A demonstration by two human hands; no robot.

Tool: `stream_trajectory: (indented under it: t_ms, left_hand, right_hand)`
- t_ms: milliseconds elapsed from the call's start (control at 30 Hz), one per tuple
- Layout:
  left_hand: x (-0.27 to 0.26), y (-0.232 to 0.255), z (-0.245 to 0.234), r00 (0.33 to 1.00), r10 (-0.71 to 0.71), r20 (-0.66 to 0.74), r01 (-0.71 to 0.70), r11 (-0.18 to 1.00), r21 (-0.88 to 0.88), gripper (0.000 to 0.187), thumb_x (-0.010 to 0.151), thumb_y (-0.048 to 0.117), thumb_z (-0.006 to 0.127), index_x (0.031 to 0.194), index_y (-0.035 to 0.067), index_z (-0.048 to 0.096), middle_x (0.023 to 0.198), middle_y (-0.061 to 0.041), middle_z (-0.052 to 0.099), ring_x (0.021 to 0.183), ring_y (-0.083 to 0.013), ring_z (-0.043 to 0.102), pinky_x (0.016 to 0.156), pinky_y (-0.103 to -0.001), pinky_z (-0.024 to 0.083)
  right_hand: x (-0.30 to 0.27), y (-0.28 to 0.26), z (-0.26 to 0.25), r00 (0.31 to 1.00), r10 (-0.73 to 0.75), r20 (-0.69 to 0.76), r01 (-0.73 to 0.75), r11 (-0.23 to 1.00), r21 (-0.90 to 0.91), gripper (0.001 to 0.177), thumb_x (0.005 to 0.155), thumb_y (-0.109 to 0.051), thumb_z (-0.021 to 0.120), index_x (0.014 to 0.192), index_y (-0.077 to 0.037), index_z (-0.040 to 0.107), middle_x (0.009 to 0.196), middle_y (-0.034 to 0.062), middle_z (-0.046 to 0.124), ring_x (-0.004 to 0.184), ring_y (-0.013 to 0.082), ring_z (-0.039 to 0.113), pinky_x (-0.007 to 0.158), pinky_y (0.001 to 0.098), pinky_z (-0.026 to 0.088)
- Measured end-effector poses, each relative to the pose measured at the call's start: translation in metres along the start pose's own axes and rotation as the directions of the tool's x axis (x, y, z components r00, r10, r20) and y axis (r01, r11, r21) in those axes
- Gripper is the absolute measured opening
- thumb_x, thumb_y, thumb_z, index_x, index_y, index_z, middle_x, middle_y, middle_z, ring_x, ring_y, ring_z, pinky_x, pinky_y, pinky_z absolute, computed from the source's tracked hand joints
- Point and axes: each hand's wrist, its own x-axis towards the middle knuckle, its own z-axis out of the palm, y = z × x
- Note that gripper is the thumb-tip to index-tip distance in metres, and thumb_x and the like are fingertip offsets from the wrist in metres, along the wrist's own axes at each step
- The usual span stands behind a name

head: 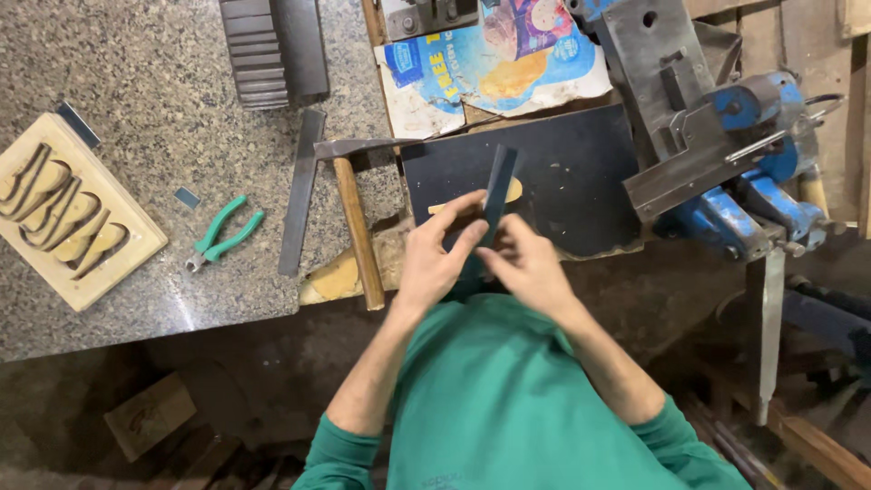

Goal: The person repeatedly places a small curved wooden piece into a metal jig, presses down a lever to shape it, and then removes it to inspect the fit. This cycle is performed multiple times throughout the clip.

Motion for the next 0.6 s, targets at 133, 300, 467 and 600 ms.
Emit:
stream_trajectory:
  t_ms: [133,300,467,600]
  left_hand:
    - [-0.003,-0.01,-0.002,0.964,-0.2,-0.176,0.167,0.968,-0.187,0.022,0.104,0.014,0.061,0.12,0.005,0.074,0.097,-0.009,0.075,0.088,-0.018,0.072,0.081,-0.031,0.058]
    - [-0.01,-0.025,-0.004,0.96,0.173,-0.222,-0.094,0.941,0.325,0.021,0.102,0.012,0.065,0.12,0.005,0.072,0.107,-0.012,0.072,0.098,-0.0287,0.072,0.086,-0.036,0.056]
    - [0.008,-0.035,-0.005,0.888,0.451,-0.09,-0.359,0.802,0.478,0.042,0.086,0.014,0.073,0.124,-0.002,0.066,0.114,-0.021,0.068,0.104,-0.0407,0.065,0.088,-0.043,0.051]
    - [0.001,-0.046,-0.003,0.98,0.185,-0.072,-0.157,0.944,0.291,0.028,0.095,0.01,0.071,0.122,0.006,0.07,0.109,-0.014,0.073,0.098,-0.0315,0.072,0.085,-0.035,0.057]
  right_hand:
    - [0.009,-0.012,0.003,1.0,-0.016,0.006,0.017,0.974,-0.224,0.022,0.096,-0.01,0.072,0.114,0.003,0.07,0.093,0.0075,0.076,0.083,0.0099,0.073,0.072,0.027,0.06]
    - [0.025,0.003,-0.005,0.992,0.052,-0.113,-0.053,0.999,-0.002,0.019,0.1,-0.01,0.066,0.11,0.006,0.067,0.09,0.0096,0.075,0.078,0.0141,0.074,0.07,0.0285,0.061]
    - [0.041,0.016,0.0,0.984,0.158,-0.078,-0.119,0.923,0.366,0.02,0.101,-0.012,0.064,0.108,0.006,0.066,0.087,0.0115,0.073,0.074,0.0177,0.074,0.068,0.0306,0.062]
    - [0.027,0.014,-0.01,0.993,0.037,-0.108,-0.031,0.998,0.059,0.024,0.098,-0.013,0.067,0.116,0.003,0.065,0.097,0.0099,0.072,0.082,0.0178,0.072,0.072,0.0322,0.061]
